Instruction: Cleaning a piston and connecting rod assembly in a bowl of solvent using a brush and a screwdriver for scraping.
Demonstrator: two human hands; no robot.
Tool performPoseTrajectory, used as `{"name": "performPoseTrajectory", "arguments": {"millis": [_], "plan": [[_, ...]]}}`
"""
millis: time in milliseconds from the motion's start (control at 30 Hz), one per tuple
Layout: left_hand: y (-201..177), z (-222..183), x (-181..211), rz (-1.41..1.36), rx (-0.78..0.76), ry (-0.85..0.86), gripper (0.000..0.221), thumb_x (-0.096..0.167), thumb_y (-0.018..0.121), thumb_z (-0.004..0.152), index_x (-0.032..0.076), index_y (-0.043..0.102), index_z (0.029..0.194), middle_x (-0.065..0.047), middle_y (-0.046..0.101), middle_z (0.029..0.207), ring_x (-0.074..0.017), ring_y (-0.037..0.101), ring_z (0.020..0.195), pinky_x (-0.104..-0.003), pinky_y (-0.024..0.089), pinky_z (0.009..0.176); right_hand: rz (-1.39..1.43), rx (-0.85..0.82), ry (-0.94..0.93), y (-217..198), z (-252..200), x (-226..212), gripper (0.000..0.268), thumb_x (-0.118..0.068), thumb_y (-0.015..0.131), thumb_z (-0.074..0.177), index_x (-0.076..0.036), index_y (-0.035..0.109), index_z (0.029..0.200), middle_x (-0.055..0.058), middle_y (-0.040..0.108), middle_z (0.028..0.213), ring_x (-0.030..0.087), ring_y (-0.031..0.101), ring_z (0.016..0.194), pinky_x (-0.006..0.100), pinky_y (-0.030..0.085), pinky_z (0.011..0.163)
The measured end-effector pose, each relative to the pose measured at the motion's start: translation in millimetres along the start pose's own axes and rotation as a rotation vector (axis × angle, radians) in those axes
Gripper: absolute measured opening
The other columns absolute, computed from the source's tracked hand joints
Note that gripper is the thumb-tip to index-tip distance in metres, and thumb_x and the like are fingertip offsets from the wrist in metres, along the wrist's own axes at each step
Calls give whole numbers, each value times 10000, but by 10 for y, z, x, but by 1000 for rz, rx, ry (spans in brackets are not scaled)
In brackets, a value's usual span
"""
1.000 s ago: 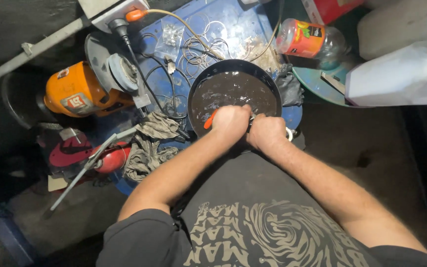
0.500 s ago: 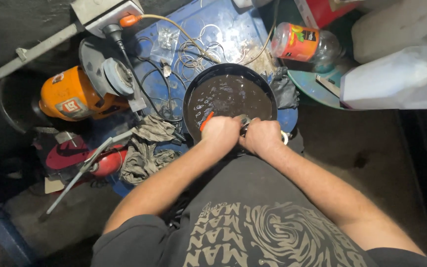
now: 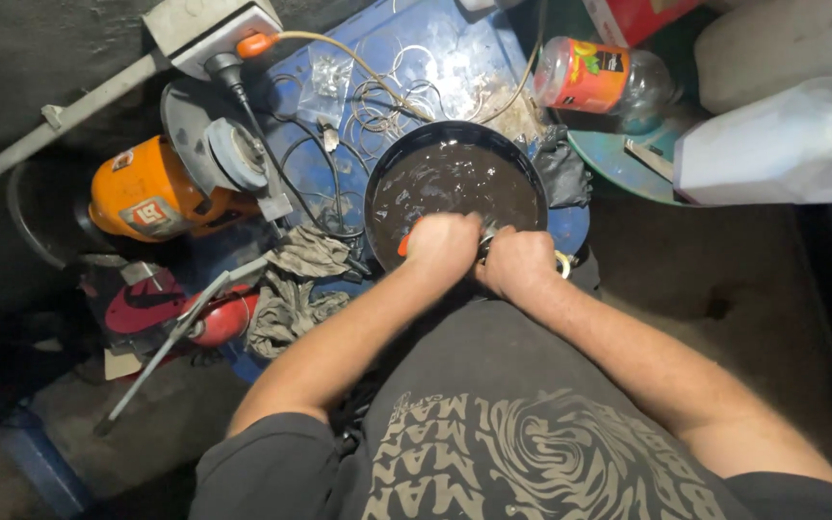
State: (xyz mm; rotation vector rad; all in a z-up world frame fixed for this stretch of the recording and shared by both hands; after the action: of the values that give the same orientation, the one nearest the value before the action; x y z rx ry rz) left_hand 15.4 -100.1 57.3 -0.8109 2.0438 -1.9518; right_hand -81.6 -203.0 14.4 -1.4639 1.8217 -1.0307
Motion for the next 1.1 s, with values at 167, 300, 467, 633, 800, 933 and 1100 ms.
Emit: {"name": "performPoseTrajectory", "arguments": {"millis": [167,300,467,633,800,933,1100], "plan": [[-88,-130,35,-12,16,-8,261,167,499,886,141,677,697,-72,676,553,-301,723,549,-460,568,458,-17,36,-27,-158,-90,-22,699,-724,532,813,-38,617,920,101,709,759,343,757,769,502,539,651],[46,-2,-11,23,58,48,211,194,531,865,155,672,713,-68,670,553,-299,716,544,-443,558,443,-30,58,-13,24,-18,-3,743,-772,501,808,-43,593,914,99,703,749,339,749,736,494,537,644],[59,-59,40,29,22,17,190,173,527,857,153,664,727,-47,669,560,-286,713,539,-464,565,450,-44,68,-44,-54,-19,-5,672,-693,582,799,-28,612,893,114,676,706,347,740,707,515,525,594],[299,-15,-46,-9,-9,53,234,264,519,866,148,651,713,-57,673,559,-304,729,564,-476,567,463,-30,60,-37,21,-57,-22,762,-798,539,779,-50,584,916,83,694,735,327,746,725,496,539,650],[167,-8,26,78,64,15,274,187,524,906,164,698,696,-43,675,543,-281,726,549,-451,564,450,-35,69,-41,-23,-97,16,733,-764,574,762,-51,591,931,106,702,755,356,751,753,507,530,653],[-130,-178,38,156,71,28,268,169,545,931,164,709,719,-47,661,530,-270,710,517,-449,562,442,-15,28,-13,-254,-114,-4,849,-837,406,841,-24,613,968,127,723,791,344,763,783,507,535,667],[79,-51,44,10,51,-14,238,197,508,909,140,684,760,-62,677,559,-295,724,556,-452,575,481,-59,18,-58,-35,-38,3,768,-778,525,811,-29,613,958,89,678,741,339,747,723,512,533,599]]}}
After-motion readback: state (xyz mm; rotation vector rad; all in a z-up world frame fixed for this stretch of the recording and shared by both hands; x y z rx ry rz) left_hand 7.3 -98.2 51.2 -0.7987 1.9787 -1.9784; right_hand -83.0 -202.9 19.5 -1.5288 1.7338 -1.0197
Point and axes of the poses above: each hand's wrist, its own z-axis towards the middle knuckle, its own y-axis out of the palm, x = y × z, the point moved 2 cm from there along z, towards the middle knuckle
